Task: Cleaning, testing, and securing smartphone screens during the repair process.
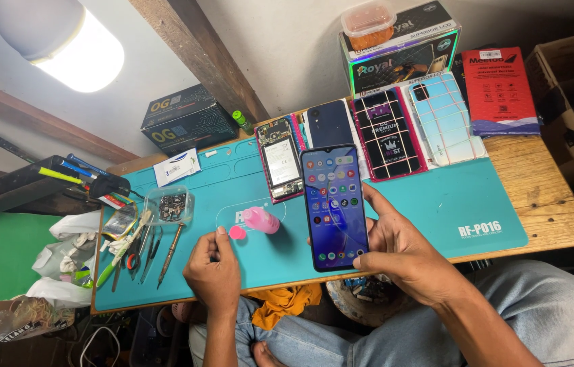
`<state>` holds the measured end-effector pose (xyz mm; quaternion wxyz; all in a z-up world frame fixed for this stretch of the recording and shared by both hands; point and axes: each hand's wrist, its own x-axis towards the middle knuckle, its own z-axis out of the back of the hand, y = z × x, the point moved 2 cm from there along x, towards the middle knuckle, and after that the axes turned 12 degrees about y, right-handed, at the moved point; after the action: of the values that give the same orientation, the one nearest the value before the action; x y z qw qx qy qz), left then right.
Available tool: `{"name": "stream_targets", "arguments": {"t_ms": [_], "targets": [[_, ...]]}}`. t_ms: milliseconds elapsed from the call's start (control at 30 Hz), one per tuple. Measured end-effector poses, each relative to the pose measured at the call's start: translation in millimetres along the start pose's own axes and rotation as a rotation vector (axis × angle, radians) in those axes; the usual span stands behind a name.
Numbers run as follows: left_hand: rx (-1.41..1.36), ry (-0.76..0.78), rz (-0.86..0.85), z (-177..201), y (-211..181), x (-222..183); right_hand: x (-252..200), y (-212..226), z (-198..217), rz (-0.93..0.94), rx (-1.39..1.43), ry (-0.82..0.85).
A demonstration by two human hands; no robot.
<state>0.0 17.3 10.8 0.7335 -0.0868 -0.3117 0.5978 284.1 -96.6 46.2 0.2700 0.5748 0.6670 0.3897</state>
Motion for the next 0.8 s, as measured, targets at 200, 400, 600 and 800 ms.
{"name": "stream_targets", "arguments": {"t_ms": [200, 400, 600, 800], "targets": [[-0.004, -0.002, -0.004, 0.2, 0.5, 0.3, 5.4, -0.9, 1.1, -0.004, -0.071, -0.157], [-0.008, -0.002, -0.011, 0.5, 0.3, 0.4, 5.1, 2.0, -1.0, -0.268, 0.070, -0.378], [-0.012, 0.000, -0.004, 1.4, -1.0, 0.2, 9.0, -1.5, 3.4, -0.112, 0.195, -0.038], [-0.024, 0.002, 0.011, 3.2, -1.6, -0.1, 8.8, -22.3, 17.1, -0.035, 0.525, 0.175]]}}
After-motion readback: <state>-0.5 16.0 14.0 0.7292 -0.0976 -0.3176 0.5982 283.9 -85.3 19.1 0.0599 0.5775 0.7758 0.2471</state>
